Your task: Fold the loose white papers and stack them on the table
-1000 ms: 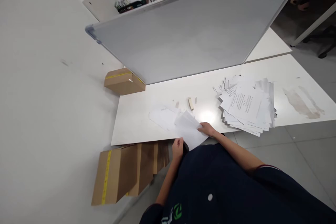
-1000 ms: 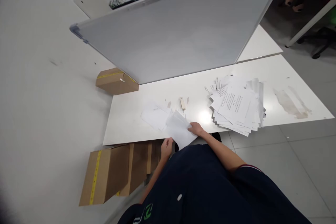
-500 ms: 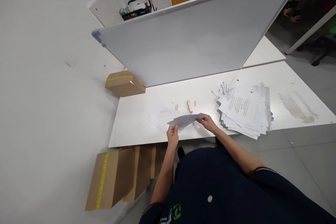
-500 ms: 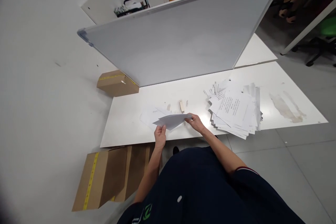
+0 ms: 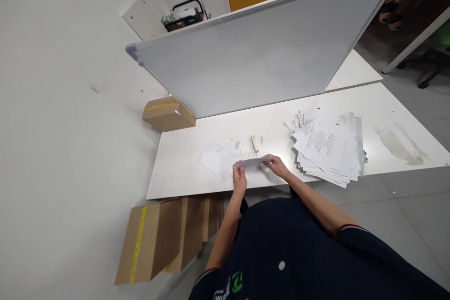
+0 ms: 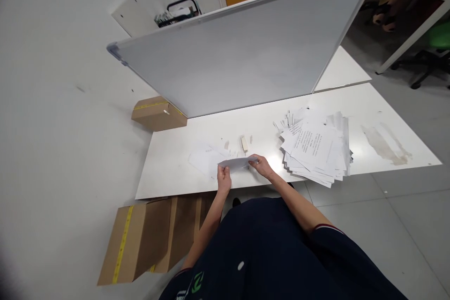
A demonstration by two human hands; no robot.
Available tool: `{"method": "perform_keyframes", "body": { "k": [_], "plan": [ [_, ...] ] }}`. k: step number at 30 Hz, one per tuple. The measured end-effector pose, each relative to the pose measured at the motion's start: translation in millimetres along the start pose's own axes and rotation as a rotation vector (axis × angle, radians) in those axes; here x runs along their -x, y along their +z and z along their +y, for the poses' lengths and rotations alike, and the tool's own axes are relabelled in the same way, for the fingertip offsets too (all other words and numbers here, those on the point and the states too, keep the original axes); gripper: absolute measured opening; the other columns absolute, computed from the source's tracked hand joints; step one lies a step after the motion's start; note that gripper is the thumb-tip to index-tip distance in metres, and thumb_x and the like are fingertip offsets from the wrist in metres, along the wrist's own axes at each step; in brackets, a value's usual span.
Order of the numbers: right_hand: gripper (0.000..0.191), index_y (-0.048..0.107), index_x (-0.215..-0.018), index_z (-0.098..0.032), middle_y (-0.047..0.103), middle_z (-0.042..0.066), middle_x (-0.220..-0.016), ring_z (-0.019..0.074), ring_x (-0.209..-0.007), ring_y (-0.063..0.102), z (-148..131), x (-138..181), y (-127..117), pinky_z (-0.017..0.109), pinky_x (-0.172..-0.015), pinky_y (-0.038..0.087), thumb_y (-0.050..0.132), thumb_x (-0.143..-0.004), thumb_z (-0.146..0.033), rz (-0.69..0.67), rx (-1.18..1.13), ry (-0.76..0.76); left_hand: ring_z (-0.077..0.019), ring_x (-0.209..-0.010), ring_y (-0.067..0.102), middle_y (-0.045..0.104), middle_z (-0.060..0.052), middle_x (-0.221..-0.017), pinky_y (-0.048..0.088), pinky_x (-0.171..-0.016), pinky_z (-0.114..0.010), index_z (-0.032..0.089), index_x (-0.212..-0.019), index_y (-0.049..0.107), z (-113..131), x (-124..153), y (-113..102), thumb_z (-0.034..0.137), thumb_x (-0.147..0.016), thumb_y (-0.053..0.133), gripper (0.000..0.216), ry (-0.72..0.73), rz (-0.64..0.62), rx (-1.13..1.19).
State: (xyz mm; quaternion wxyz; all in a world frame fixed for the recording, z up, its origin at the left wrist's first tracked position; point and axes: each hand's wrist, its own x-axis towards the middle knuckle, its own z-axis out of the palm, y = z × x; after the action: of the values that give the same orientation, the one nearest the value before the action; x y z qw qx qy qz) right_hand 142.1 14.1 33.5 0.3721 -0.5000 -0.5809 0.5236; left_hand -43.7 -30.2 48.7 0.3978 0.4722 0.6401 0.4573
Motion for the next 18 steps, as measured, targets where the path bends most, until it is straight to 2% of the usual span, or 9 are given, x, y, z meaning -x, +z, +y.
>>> {"method": "perform_keyframes", "body": {
  "k": [6, 8, 12, 18],
  "plan": [
    [0.019, 0.059, -0.08, -0.018, 0.061, 0.001, -0.071, 0.0171, -0.069, 0.056, 7.3, -0.4, 8.4, 0.028, -0.067, 0.042, 0.05, -0.071, -0.033, -0.025, -0.002, 0.034, -0.0162, -0.107, 0.044, 0.046, -0.01, -0.113, 0.034, -0.091, -0.032, 0.021, -0.118, 0.033, -8.9, 1.1, 4.9, 0.035, -0.085, 0.035, 0.036, 0.012, -0.012, -0.011],
    [0.02, 0.059, -0.08, -0.018, 0.062, 0.001, -0.071, 0.0174, -0.07, 0.056, 10.4, -1.9, 9.9, 0.028, -0.067, 0.042, 0.05, -0.071, -0.033, -0.016, 0.005, 0.056, -0.0167, -0.108, 0.044, 0.047, -0.009, -0.112, 0.033, -0.091, -0.032, 0.02, -0.114, 0.037, -10.3, 1.0, 5.4, 0.036, -0.085, 0.036, 0.033, -0.002, 0.003, -0.021],
    [0.022, 0.061, -0.079, -0.019, 0.063, 0.002, -0.076, 0.0186, -0.075, 0.057, 10.4, -3.2, 7.5, 0.029, -0.07, 0.042, 0.048, -0.072, -0.035, -0.007, 0.043, 0.041, -0.0174, -0.097, 0.049, 0.053, -0.008, -0.096, 0.035, -0.087, -0.033, 0.019, -0.097, 0.047, -10.5, 0.9, 4.8, 0.039, -0.084, 0.034, 0.027, -0.021, 0.055, -0.066],
    [0.023, 0.061, -0.079, -0.02, 0.062, 0.002, -0.078, 0.0181, -0.077, 0.056, 7.1, -0.7, 2.3, 0.03, -0.075, 0.041, 0.047, -0.073, -0.037, -0.028, 0.117, 0.002, -0.0174, -0.096, 0.049, 0.054, -0.007, -0.094, 0.035, -0.087, -0.031, 0.019, -0.092, 0.051, -13.0, 3.2, 3.7, 0.039, -0.082, 0.039, 0.025, 0.019, 0.037, -0.033]
  ]
}}
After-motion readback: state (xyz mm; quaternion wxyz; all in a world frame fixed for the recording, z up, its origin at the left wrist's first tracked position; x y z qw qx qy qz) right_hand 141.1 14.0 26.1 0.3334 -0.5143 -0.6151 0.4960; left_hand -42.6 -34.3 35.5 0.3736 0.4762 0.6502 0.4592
